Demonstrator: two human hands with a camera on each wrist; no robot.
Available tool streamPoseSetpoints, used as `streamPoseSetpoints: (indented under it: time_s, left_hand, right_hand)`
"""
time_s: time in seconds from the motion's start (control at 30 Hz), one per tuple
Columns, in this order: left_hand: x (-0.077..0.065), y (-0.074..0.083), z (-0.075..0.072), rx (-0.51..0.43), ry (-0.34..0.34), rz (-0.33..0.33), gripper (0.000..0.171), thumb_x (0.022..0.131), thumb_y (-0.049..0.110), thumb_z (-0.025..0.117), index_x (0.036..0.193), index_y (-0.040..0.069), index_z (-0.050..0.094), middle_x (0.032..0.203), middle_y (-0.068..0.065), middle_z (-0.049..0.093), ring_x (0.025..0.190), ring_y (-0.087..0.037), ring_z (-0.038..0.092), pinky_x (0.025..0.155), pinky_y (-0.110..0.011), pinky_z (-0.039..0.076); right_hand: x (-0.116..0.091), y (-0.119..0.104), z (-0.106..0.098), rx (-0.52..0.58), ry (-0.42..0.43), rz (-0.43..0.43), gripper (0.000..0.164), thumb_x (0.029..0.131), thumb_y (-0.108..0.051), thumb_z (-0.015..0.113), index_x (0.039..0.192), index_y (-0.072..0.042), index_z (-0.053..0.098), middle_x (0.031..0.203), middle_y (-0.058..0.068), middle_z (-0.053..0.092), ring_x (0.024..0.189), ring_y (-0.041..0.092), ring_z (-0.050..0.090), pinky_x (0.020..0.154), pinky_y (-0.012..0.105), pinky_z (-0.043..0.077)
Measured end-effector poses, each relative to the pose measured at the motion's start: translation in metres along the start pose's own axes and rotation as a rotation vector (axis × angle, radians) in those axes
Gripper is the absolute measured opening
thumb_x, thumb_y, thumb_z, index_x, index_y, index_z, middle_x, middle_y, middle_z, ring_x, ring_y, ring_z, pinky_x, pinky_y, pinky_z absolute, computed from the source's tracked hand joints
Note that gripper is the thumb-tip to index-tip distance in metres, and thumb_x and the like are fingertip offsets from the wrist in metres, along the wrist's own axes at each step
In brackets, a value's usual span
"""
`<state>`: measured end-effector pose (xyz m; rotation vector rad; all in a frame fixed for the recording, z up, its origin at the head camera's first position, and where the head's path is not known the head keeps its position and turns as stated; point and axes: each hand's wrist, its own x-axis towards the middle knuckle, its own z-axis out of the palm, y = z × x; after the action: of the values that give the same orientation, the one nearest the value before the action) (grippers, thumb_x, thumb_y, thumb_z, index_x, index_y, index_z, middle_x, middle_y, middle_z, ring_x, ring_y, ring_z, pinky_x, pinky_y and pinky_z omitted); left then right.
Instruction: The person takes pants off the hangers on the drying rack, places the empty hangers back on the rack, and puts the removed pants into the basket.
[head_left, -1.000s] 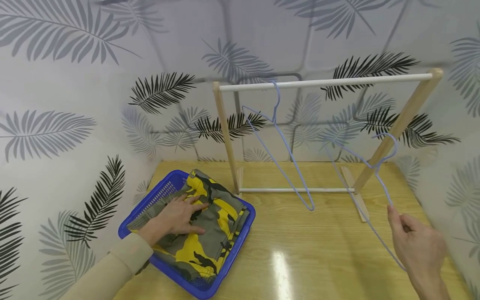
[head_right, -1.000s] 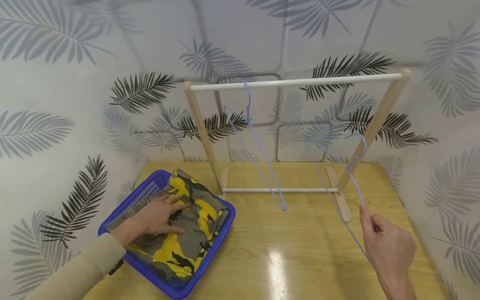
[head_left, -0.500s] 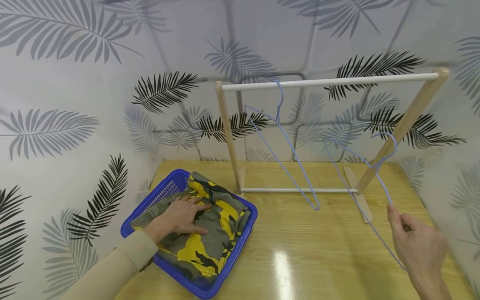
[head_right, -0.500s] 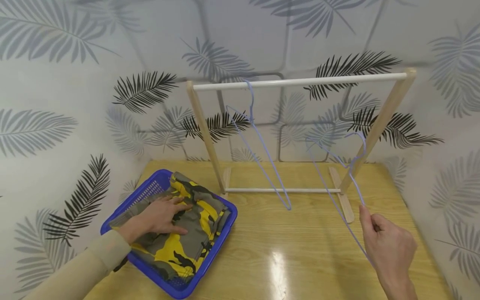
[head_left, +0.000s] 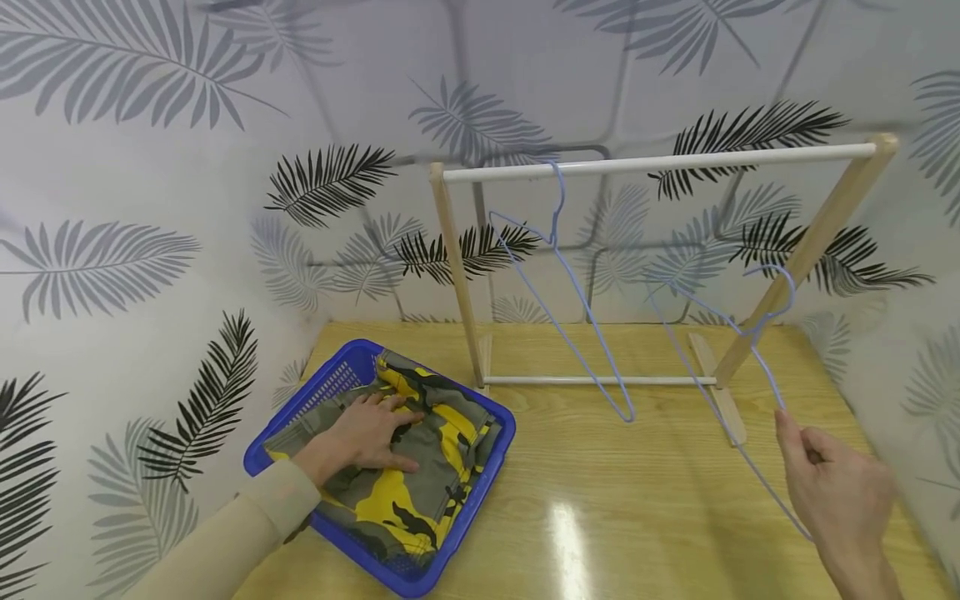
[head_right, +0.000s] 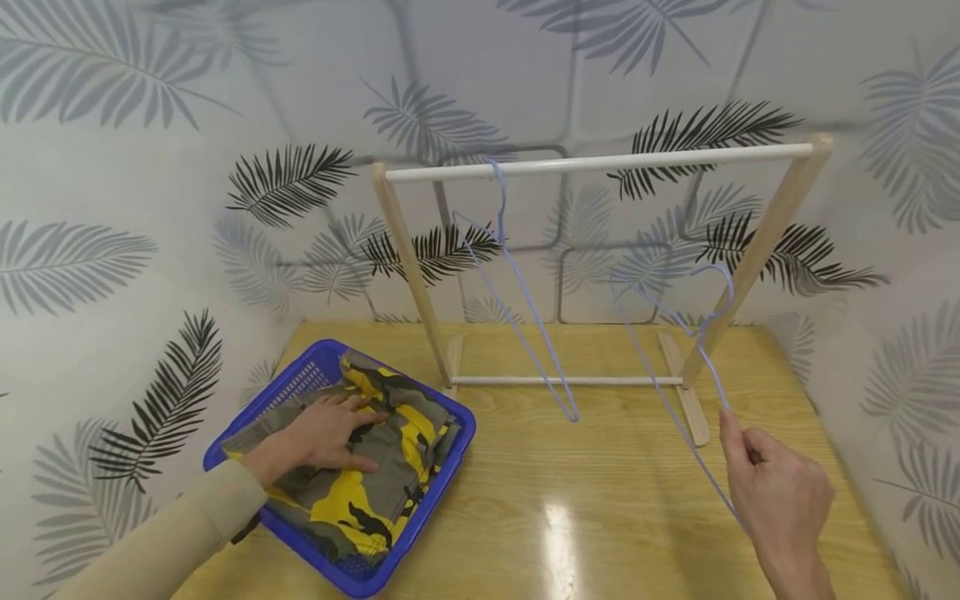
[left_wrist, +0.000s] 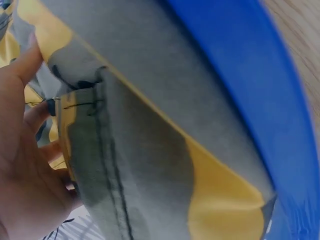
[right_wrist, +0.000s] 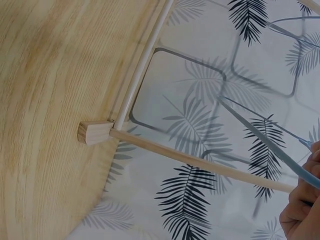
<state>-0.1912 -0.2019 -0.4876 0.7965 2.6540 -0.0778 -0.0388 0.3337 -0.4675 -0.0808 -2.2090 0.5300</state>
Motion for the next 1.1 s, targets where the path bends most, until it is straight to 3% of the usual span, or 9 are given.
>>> streamPoseSetpoints:
  time_s: [0.27, 0.4, 0.63, 0.87, 1.1]
  left_hand:
    - [-0.007, 0.004, 0.004, 0.017, 0.087, 0.036, 0.079, 0.092, 0.063, 0.072, 0.156, 0.021, 0.052, 0.159, -0.023, 0.048, 0.146, -0.051, 0.045, 0.122, -0.066, 0.037]
    - [-0.009, 0.011, -0.002, -0.004, 0.132, 0.081, 0.082, 0.093, 0.061, 0.073, 0.159, 0.021, 0.047, 0.157, -0.022, 0.050, 0.146, -0.048, 0.047, 0.120, -0.068, 0.038]
    - [-0.005, 0.031, -0.013, 0.016, 0.154, 0.176, 0.081, 0.093, 0.060, 0.073, 0.161, 0.025, 0.045, 0.157, -0.019, 0.050, 0.144, -0.044, 0.051, 0.121, -0.063, 0.040]
    - [0.000, 0.048, -0.012, -0.013, 0.064, 0.180, 0.078, 0.095, 0.060, 0.071, 0.162, 0.031, 0.042, 0.160, -0.021, 0.045, 0.143, -0.048, 0.051, 0.115, -0.060, 0.049]
    - [0.002, 0.054, -0.006, -0.042, -0.009, 0.154, 0.081, 0.095, 0.059, 0.071, 0.164, 0.036, 0.036, 0.165, -0.020, 0.039, 0.142, -0.051, 0.051, 0.112, -0.060, 0.051]
  right_hand:
    - [0.000, 0.003, 0.002, -0.008, -0.008, -0.004, 0.063, 0.102, -0.032, 0.062, 0.049, 0.001, 0.062, 0.037, 0.011, 0.051, 0.040, -0.020, 0.018, 0.039, 0.007, 0.010]
    - [0.000, 0.004, 0.004, 0.001, -0.001, -0.004, 0.060, 0.101, -0.032, 0.063, 0.052, 0.003, 0.065, 0.040, 0.014, 0.055, 0.042, -0.022, 0.019, 0.037, 0.010, 0.013]
    - [-0.001, 0.006, 0.004, -0.002, 0.000, 0.004, 0.062, 0.102, -0.033, 0.062, 0.051, 0.001, 0.065, 0.039, 0.013, 0.054, 0.043, -0.023, 0.017, 0.037, 0.011, 0.013]
    - [-0.001, 0.007, 0.004, -0.003, -0.021, 0.025, 0.061, 0.102, -0.034, 0.063, 0.052, 0.002, 0.066, 0.041, 0.014, 0.055, 0.043, -0.023, 0.018, 0.035, 0.013, 0.015]
    - [-0.001, 0.006, 0.004, 0.007, -0.024, 0.004, 0.061, 0.102, -0.030, 0.064, 0.050, 0.002, 0.065, 0.037, 0.011, 0.052, 0.041, -0.022, 0.017, 0.035, 0.012, 0.013]
